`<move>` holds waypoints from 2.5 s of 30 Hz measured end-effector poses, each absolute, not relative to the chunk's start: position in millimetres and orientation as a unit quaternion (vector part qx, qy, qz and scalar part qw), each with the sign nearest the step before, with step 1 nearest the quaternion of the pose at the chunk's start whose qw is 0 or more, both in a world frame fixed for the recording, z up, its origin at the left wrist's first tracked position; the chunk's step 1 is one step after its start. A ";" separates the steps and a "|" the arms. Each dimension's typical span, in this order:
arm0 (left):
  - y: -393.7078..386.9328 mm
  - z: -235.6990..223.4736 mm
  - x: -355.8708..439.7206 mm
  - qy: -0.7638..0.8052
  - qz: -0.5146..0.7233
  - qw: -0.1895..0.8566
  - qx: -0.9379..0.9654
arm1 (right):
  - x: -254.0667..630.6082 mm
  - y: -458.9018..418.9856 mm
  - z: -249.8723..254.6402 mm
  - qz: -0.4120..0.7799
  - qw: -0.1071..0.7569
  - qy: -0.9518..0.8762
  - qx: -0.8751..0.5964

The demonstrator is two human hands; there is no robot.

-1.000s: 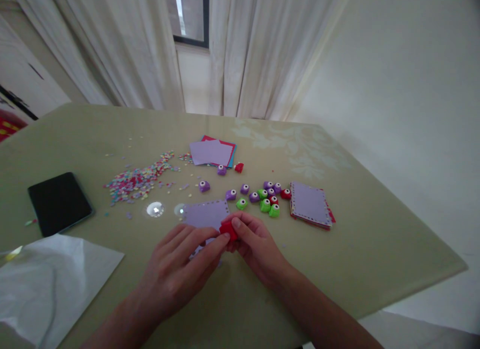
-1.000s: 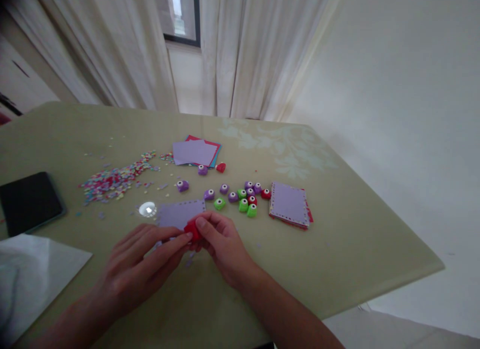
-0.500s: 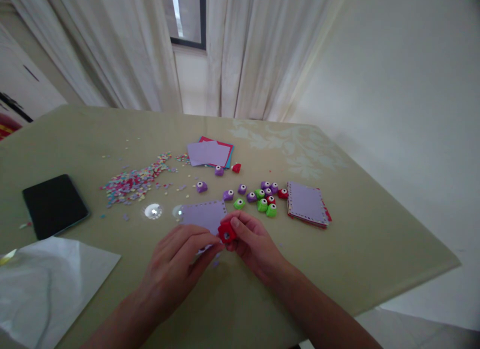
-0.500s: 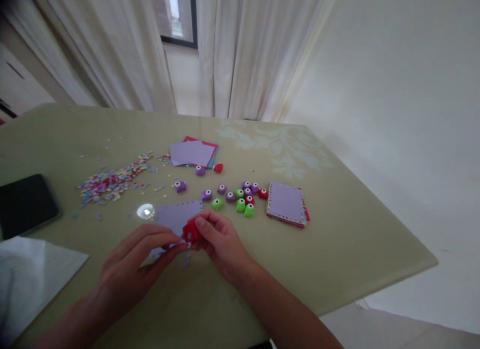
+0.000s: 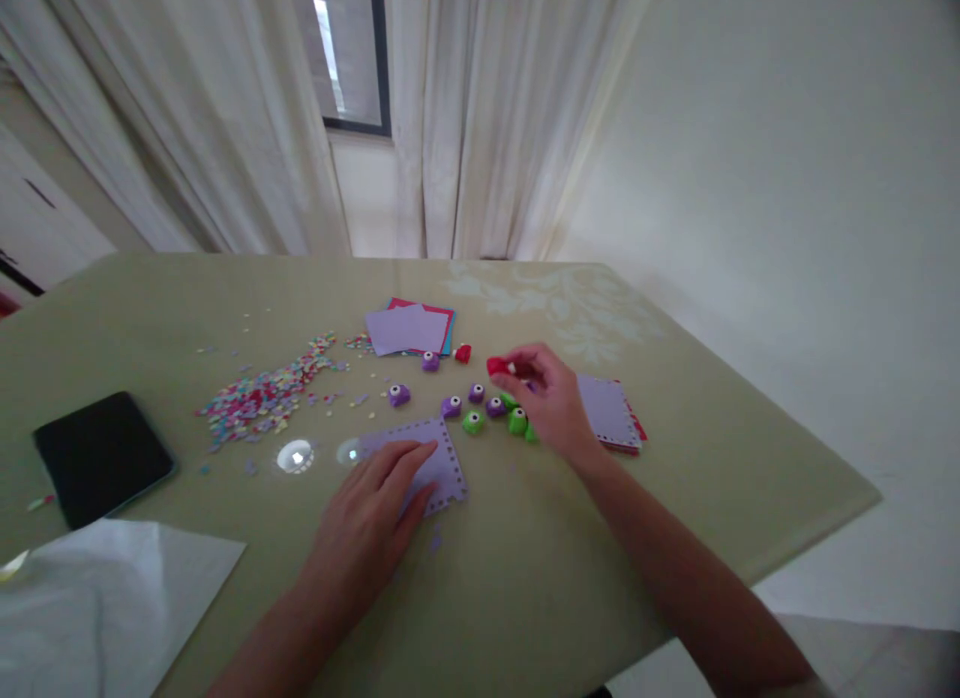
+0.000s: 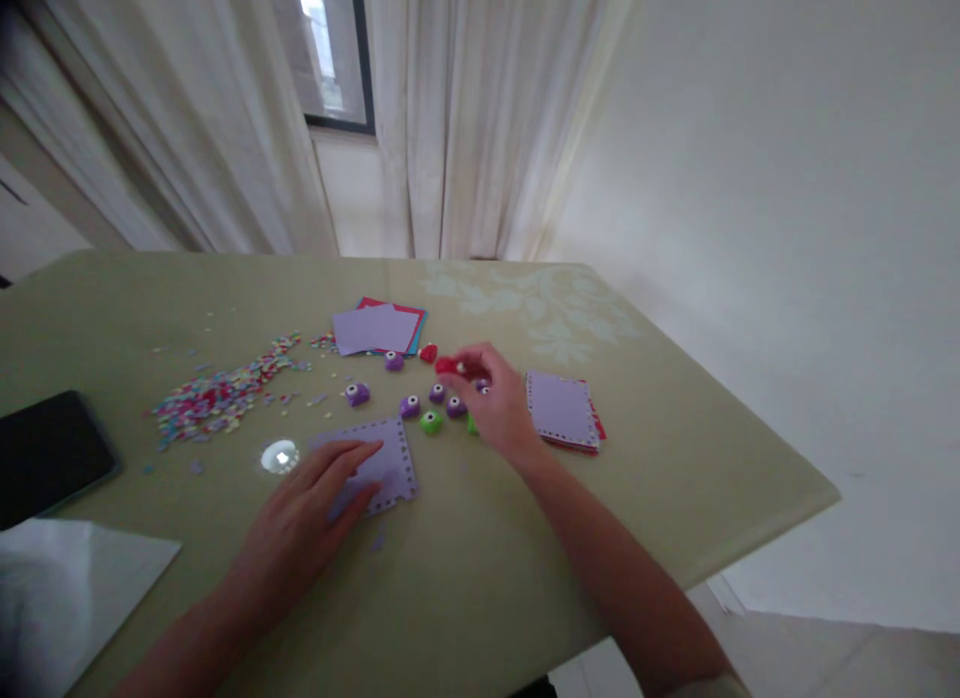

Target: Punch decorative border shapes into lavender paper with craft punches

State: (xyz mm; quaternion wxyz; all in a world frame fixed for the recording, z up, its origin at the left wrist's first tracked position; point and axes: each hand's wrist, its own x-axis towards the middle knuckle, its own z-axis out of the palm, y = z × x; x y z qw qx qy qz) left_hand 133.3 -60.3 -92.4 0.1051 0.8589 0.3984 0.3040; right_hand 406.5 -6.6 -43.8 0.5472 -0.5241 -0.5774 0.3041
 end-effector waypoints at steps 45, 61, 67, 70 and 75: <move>88.5 -75.9 188.5 0.489 0.211 0.143 0.834 | 494.1 45.6 -52.1 0.188 0.252 -0.712 -0.628; 60.8 -66.0 180.0 0.450 0.218 0.230 0.835 | 450.3 29.1 -71.6 0.264 0.286 -0.706 -0.592; 19.2 -70.0 112.2 0.460 0.090 0.223 0.855 | 446.1 31.4 -84.5 0.255 0.301 -0.707 -0.587; -17.1 -72.9 101.3 0.444 0.016 0.209 0.871 | 438.5 39.1 -90.3 0.247 0.321 -0.701 -0.586; -62.0 -78.1 115.2 0.427 -0.004 0.229 0.874 | 418.7 49.4 -92.4 0.260 0.344 -0.697 -0.573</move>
